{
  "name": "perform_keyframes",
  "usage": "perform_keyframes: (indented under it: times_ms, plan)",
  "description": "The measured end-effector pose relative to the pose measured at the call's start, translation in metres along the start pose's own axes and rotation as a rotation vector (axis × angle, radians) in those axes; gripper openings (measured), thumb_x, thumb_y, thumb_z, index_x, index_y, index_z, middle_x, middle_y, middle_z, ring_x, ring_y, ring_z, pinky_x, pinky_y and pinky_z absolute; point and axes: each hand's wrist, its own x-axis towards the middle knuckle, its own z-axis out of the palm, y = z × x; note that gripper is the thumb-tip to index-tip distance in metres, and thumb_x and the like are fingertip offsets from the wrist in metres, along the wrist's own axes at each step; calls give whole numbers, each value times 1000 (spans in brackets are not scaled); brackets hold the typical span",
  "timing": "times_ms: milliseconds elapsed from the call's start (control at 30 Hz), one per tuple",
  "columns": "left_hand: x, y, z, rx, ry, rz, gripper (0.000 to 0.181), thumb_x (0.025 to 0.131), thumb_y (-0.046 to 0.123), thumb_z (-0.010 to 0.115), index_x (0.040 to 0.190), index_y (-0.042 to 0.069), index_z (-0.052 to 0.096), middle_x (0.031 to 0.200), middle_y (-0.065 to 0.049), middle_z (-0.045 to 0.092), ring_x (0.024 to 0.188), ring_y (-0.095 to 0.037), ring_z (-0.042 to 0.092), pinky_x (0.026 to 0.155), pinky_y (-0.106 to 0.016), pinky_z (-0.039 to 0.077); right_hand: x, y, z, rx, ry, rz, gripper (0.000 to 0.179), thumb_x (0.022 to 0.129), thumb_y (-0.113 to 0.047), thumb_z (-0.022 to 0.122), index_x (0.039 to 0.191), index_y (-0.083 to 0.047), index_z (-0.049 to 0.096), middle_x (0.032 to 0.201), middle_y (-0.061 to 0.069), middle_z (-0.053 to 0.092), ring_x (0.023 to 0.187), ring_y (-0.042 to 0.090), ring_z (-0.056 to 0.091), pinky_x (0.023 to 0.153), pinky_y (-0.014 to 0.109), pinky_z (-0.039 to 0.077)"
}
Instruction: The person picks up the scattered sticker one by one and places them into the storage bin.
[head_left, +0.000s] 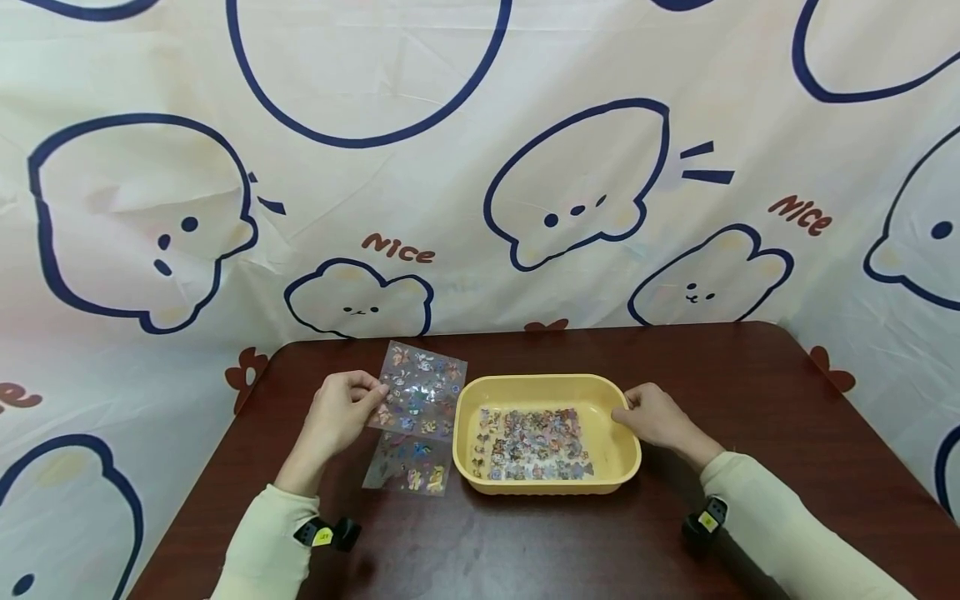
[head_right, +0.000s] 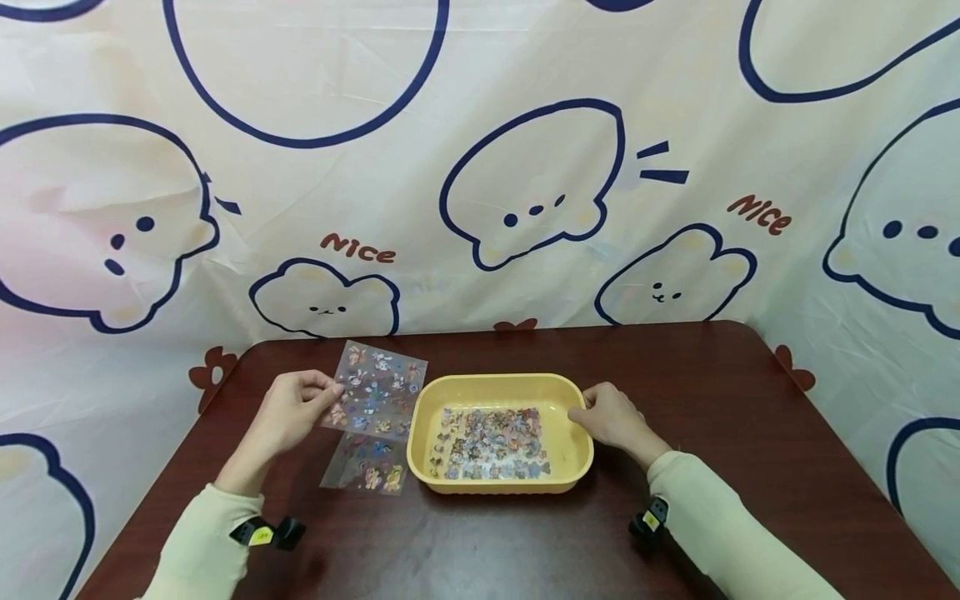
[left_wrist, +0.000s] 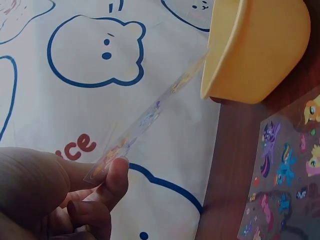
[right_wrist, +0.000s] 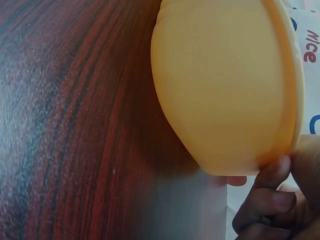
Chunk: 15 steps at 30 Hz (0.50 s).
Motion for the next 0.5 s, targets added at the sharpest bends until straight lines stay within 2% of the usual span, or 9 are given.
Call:
perform_keyframes:
  times_ms: [233, 500]
  plan:
    - [2, 5, 8, -22, -18, -5, 19, 102, 18, 60, 95, 2, 67, 63, -1, 65, 53, -13, 51, 48, -29, 38, 0, 1, 1, 0, -2, -9, 34, 90, -12, 60, 61, -13, 43, 54, -3, 45, 49, 9, 51, 48, 22, 39]
    - [2, 11, 22, -37, -45, 2, 17, 101, 18, 62, 94, 4, 68, 62, -1, 65, 46, -12, 40, 44, -27, 32, 0, 0, 0, -3, 3, -4, 33, 90, -12, 60, 61, -13, 43, 55, -3, 47, 50, 9, 52, 49, 23, 40]
